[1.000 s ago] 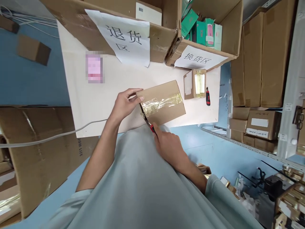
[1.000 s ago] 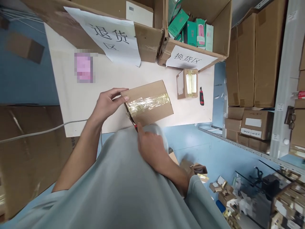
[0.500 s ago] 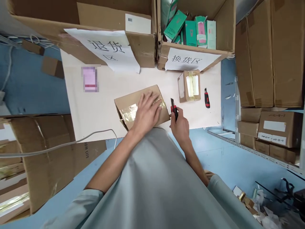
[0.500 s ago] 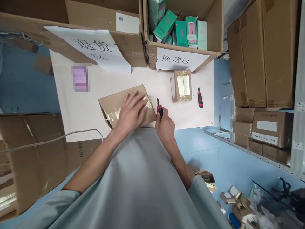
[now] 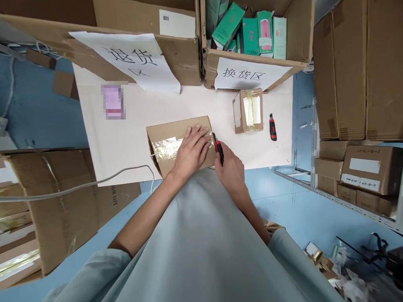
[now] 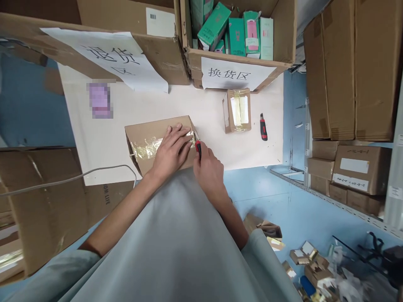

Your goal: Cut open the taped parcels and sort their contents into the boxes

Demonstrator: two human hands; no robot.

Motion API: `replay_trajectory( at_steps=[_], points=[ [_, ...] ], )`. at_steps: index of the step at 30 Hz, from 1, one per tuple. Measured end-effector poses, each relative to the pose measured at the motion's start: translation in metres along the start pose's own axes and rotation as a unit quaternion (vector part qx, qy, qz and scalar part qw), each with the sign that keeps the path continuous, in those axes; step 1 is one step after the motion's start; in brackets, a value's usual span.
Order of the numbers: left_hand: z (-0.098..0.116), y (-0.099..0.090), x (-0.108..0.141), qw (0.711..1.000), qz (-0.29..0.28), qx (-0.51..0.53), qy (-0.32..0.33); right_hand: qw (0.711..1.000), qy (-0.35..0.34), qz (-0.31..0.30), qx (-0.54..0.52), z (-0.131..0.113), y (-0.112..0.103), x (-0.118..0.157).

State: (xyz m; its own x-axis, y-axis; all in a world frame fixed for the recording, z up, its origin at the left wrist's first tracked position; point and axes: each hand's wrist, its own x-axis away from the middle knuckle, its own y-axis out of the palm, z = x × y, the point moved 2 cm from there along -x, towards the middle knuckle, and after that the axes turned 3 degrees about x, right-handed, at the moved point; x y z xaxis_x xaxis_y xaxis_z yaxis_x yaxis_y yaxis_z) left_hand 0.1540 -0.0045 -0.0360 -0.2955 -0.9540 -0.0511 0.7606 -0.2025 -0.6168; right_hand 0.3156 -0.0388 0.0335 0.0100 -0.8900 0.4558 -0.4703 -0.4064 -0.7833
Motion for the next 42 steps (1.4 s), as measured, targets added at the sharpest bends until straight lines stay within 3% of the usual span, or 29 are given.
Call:
replay_trajectory(
  at_steps=[4, 11, 18, 24, 29, 35, 42],
  points=[
    [-0.004, 0.003, 0.002, 0.999, 0.014, -0.017, 0.027, 0.997, 0.031, -0.038, 0.062, -0.009, -0.003, -0.003],
    [-0.009, 0.006, 0.005, 0.999, 0.021, -0.012, 0.042, 0.995, 0.044, -0.005, 0.092, -0.019, -0.002, 0.004],
    [-0.012, 0.008, 0.007, 0.998, 0.020, 0.002, 0.052, 0.988, 0.064, -0.027, 0.137, -0.030, 0.000, 0.004],
    [-0.013, 0.014, 0.009, 0.998, 0.015, 0.018, 0.056, 0.970, 0.109, -0.055, 0.210, -0.053, -0.004, 0.009],
    [-0.015, 0.024, 0.008, 0.998, 0.024, 0.020, 0.055, 0.957, 0.109, -0.043, 0.267, -0.069, -0.008, 0.005],
    [-0.011, 0.021, 0.013, 0.997, 0.016, 0.004, 0.070, 0.938, 0.130, -0.088, 0.308, -0.066, -0.011, 0.019],
    [-0.006, 0.022, 0.017, 0.997, 0.014, 0.011, 0.073, 0.938, 0.130, -0.086, 0.308, -0.063, -0.008, 0.021]
  ],
)
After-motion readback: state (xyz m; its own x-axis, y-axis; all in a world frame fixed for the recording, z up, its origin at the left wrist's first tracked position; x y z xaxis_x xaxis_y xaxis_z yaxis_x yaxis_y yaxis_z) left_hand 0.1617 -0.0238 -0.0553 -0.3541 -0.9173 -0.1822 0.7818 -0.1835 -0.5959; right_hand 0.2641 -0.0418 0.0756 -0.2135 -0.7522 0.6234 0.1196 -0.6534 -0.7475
